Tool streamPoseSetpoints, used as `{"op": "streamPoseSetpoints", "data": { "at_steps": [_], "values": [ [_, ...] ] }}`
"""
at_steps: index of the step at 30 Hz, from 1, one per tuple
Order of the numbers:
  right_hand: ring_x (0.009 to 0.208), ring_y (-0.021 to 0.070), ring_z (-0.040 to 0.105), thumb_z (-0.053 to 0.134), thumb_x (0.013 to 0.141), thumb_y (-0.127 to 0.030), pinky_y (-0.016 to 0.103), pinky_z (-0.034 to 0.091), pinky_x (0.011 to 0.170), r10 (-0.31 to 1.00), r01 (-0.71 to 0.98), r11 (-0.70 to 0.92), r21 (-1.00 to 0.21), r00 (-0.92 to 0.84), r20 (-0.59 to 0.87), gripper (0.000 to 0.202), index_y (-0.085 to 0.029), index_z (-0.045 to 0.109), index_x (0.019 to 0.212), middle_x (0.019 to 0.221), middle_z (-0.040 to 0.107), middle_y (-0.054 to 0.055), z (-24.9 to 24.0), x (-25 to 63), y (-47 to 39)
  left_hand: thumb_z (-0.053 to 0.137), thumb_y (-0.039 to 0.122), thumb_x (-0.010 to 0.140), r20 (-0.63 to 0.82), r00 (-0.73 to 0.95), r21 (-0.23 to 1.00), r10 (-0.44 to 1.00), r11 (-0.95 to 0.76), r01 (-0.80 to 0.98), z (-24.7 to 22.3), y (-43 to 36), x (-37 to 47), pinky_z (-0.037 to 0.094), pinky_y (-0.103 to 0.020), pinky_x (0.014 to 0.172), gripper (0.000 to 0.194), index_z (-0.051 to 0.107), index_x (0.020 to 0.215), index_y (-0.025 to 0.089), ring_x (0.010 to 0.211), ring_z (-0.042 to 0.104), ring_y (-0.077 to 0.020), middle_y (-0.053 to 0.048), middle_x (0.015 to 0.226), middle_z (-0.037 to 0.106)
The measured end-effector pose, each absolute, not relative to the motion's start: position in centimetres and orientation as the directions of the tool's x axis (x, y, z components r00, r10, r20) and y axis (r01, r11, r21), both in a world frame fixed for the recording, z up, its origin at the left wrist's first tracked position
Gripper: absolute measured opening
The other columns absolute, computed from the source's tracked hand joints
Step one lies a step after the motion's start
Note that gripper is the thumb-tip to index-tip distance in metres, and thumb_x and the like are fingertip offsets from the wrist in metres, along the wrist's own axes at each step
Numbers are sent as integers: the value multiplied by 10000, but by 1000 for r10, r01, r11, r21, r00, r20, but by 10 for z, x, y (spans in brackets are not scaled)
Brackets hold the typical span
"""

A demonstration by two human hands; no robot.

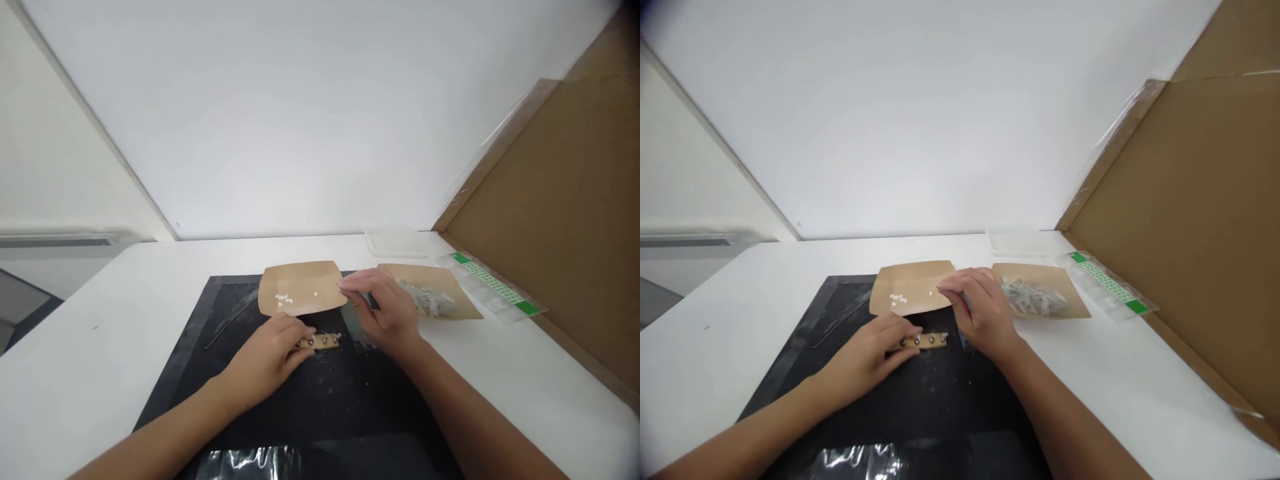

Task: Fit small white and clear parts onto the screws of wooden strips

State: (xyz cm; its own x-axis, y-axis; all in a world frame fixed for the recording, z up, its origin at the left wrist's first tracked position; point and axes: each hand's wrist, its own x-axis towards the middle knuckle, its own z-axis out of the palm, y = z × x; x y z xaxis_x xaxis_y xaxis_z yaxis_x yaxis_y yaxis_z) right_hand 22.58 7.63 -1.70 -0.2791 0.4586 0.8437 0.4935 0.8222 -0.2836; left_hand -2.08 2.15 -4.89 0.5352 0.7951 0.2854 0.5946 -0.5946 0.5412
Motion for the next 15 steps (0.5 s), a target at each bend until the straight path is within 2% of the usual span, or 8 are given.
{"op": "streamPoseSetpoints", "data": {
  "at_steps": [2,5,15],
  "values": [
    [937,181,742,650,994,-115,363,578,870,468,491,821,-290,-290,834,169,-263,690,1065,978,793,13,-18,225,76,644,223,1028,326,446,559,833,-551,619,-60,27,-25,575,-438,939,185,694,1198,170,1042,694,-263,-108,1113,745],
    [933,175,735,678,979,-109,348,581,847,484,477,826,-300,-329,811,165,-247,689,1068,995,783,25,-20,221,75,671,231,1012,356,392,586,848,-529,614,-72,26,-31,580,-416,901,170,691,1174,185,1011,689,-253,-92,1090,747],
    [912,141,739,736,951,-135,281,596,831,603,463,783,-416,-397,692,154,-235,685,1055,985,789,-4,-28,208,64,675,231,1008,331,447,649,831,-545,531,-76,20,-31,577,-366,897,233,648,1239,225,1020,657,-229,-62,1086,724]
  ]
}}
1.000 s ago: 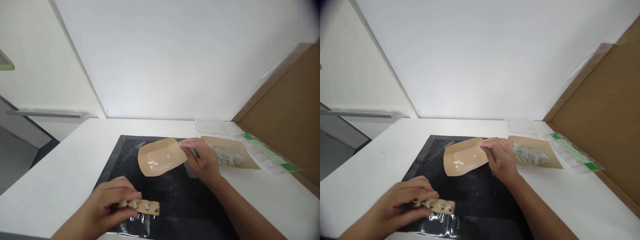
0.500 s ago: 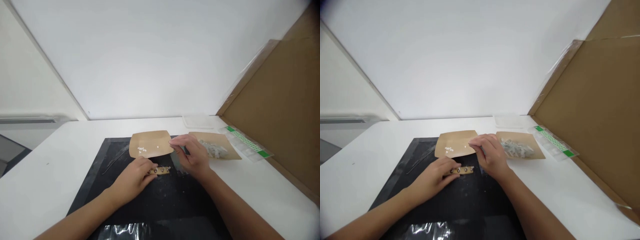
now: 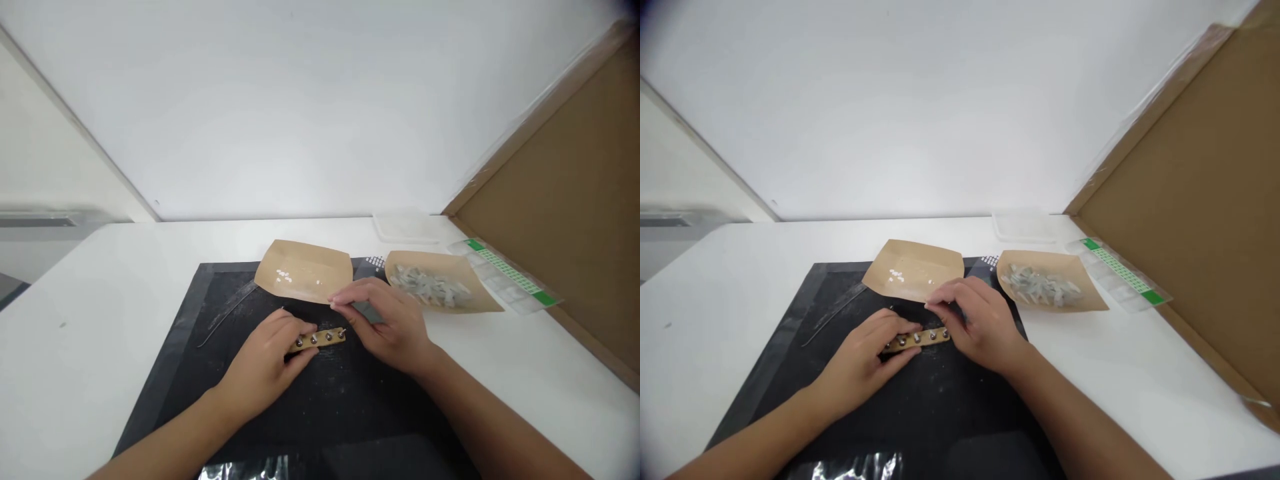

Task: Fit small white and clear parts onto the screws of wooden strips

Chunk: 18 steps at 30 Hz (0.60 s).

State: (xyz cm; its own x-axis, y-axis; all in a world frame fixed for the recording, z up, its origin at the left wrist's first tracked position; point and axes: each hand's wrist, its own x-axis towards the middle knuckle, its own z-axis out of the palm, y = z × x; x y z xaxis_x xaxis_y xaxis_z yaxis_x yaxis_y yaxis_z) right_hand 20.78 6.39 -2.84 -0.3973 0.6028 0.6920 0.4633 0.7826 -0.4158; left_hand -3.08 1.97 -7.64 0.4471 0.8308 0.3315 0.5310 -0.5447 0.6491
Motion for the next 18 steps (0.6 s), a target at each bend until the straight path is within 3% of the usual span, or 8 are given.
{"op": "streamPoseSetpoints", "data": {
  "at_steps": [5,7,11,14,18],
  "values": [
    [959,134,738,725,954,-127,280,595,884,611,415,789,-453,-456,647,163,-221,670,1075,1011,783,7,-36,206,65,754,295,955,238,513,639,825,-531,557,-68,23,-44,563,-430,1011,650,423,1513,247,1160,633,-257,-123,1391,601],
    [960,131,737,722,949,-122,280,594,888,627,408,779,-477,-460,629,167,-219,658,1068,1009,777,6,-37,206,65,752,345,959,224,563,594,795,-570,568,-61,27,-53,540,-458,1032,590,468,1467,253,1209,606,-279,-130,1426,567],
    [961,132,736,720,935,-109,285,593,876,644,407,765,-499,-474,600,185,-224,643,1058,1019,774,5,-34,207,64,772,407,937,257,648,524,717,-667,530,-47,38,-69,527,-454,958,426,603,1283,226,1107,629,-289,-113,1232,654],
    [968,139,736,717,931,-104,292,594,875,640,406,768,-495,-489,593,193,-222,637,1061,1028,772,12,-33,209,64,806,406,906,249,690,577,680,-676,459,-42,45,-78,522,-399,873,338,663,1148,219,978,642,-250,-74,1067,682],
    [967,137,736,718,934,-109,286,592,869,638,398,770,-499,-505,582,186,-221,631,1055,1025,773,12,-33,209,64,823,355,893,178,720,694,671,-604,392,-40,49,-84,516,-335,803,250,704,1064,215,915,640,-208,-53,998,685]
  ]
}}
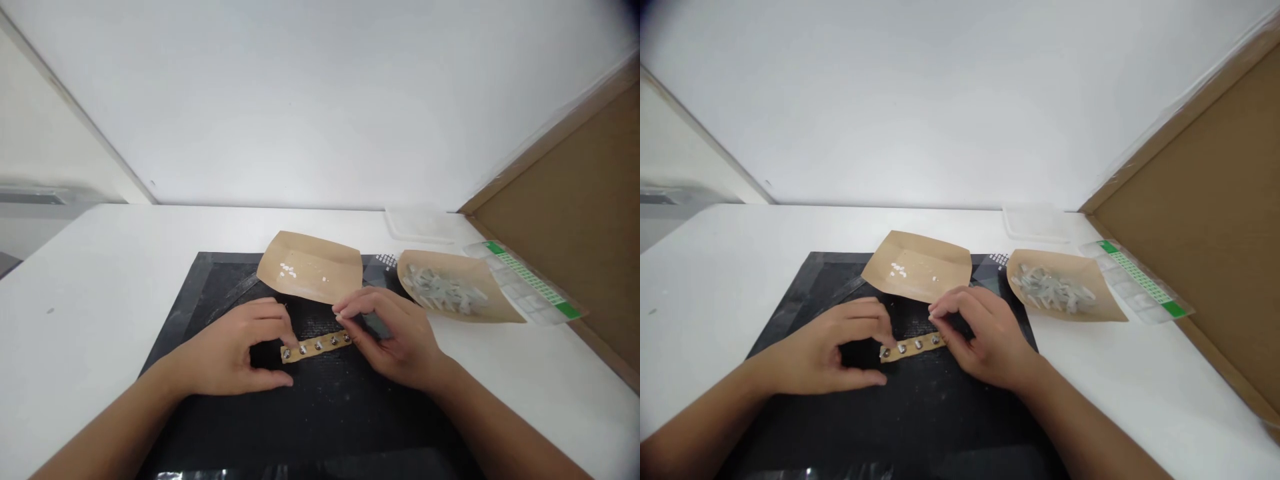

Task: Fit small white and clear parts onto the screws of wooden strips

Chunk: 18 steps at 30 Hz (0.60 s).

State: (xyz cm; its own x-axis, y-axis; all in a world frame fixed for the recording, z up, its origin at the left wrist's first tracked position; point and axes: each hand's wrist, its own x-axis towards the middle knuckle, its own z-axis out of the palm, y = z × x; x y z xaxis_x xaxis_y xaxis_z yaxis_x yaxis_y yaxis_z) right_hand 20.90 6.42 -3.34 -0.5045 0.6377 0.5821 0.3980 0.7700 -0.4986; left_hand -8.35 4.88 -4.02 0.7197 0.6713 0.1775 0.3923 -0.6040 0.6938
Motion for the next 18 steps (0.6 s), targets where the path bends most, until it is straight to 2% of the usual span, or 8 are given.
{"op": "streamPoseSetpoints", "data": {
  "at_steps": [5,12,18],
  "values": [
    [972,139,737,720,928,-96,282,590,865,632,404,775,-486,-504,588,202,-222,635,1062,1025,776,13,-34,210,64,723,238,972,155,739,729,656,-580,362,-42,50,-85,520,-302,804,81,718,1047,208,917,652,-183,-52,999,698],
    [965,150,740,710,931,-95,288,590,861,634,405,773,-489,-518,574,189,-220,642,1056,1023,776,20,-34,211,66,728,245,983,167,710,753,684,-553,356,-48,51,-84,522,-269,793,72,730,1047,211,902,673,-160,-38,985,720],
    [950,162,744,705,942,-118,305,593,835,633,403,773,-490,-536,559,171,-229,639,1054,1016,781,21,-34,209,66,649,221,1020,162,688,757,708,-536,374,-49,48,-81,518,-285,795,94,743,1018,211,880,666,-166,-41,950,723]
  ]
}}
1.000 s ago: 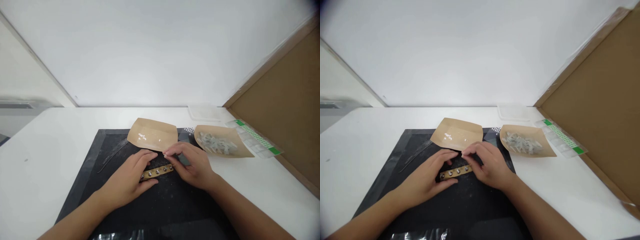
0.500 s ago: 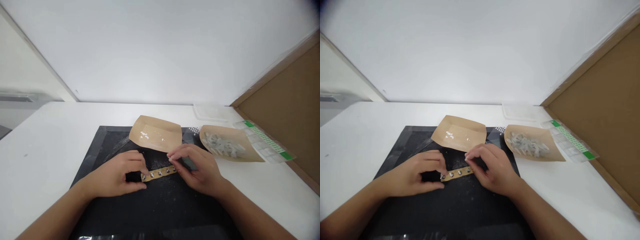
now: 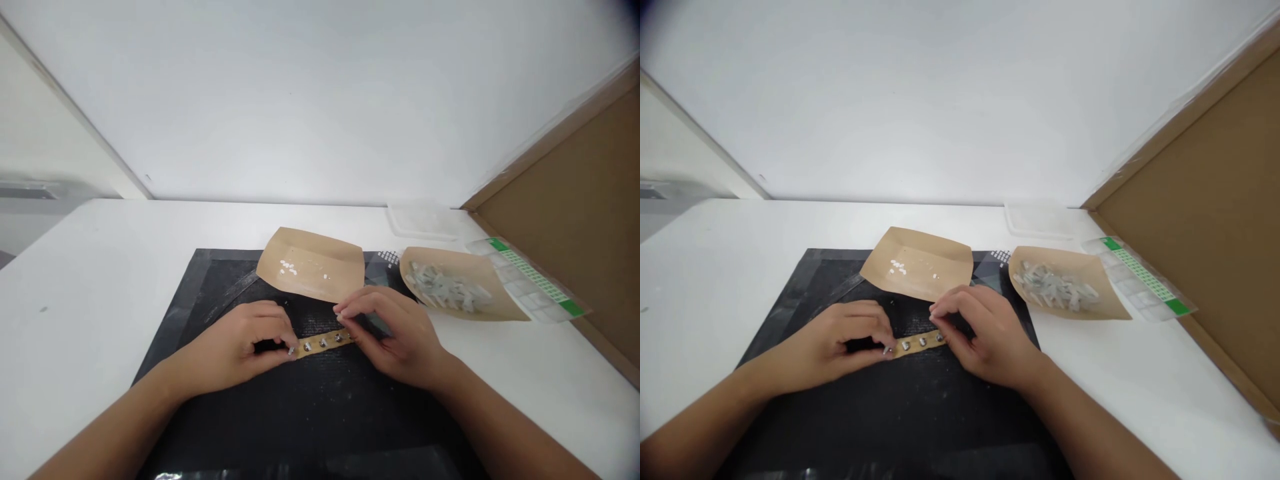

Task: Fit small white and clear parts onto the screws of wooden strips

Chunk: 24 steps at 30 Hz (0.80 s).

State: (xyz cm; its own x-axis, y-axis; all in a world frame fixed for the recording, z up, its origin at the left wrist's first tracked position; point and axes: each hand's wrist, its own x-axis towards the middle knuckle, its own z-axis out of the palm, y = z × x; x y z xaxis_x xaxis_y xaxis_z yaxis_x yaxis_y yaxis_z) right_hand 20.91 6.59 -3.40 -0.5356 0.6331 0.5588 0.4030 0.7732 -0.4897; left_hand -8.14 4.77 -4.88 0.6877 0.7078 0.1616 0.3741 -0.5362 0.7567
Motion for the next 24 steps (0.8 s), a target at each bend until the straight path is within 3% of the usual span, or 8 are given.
{"op": "streamPoseSetpoints", "data": {
  "at_steps": [15,24],
  "values": [
    [951,156,733,677,949,-117,294,568,824,608,341,780,-525,-612,506,151,-231,649,1044,1054,764,37,-37,204,64,729,229,970,149,638,759,756,-501,416,-52,46,-74,492,-267,745,30,758,975,228,797,651,-141,7,855,711],
    [874,134,722,677,951,-150,365,414,815,532,373,843,-387,-685,498,109,-236,656,887,1083,773,-9,-39,186,48,771,261,931,194,607,741,771,-520,424,-54,46,-72,478,-330,841,46,745,916,227,806,689,-162,14,855,763]
  ]
}}
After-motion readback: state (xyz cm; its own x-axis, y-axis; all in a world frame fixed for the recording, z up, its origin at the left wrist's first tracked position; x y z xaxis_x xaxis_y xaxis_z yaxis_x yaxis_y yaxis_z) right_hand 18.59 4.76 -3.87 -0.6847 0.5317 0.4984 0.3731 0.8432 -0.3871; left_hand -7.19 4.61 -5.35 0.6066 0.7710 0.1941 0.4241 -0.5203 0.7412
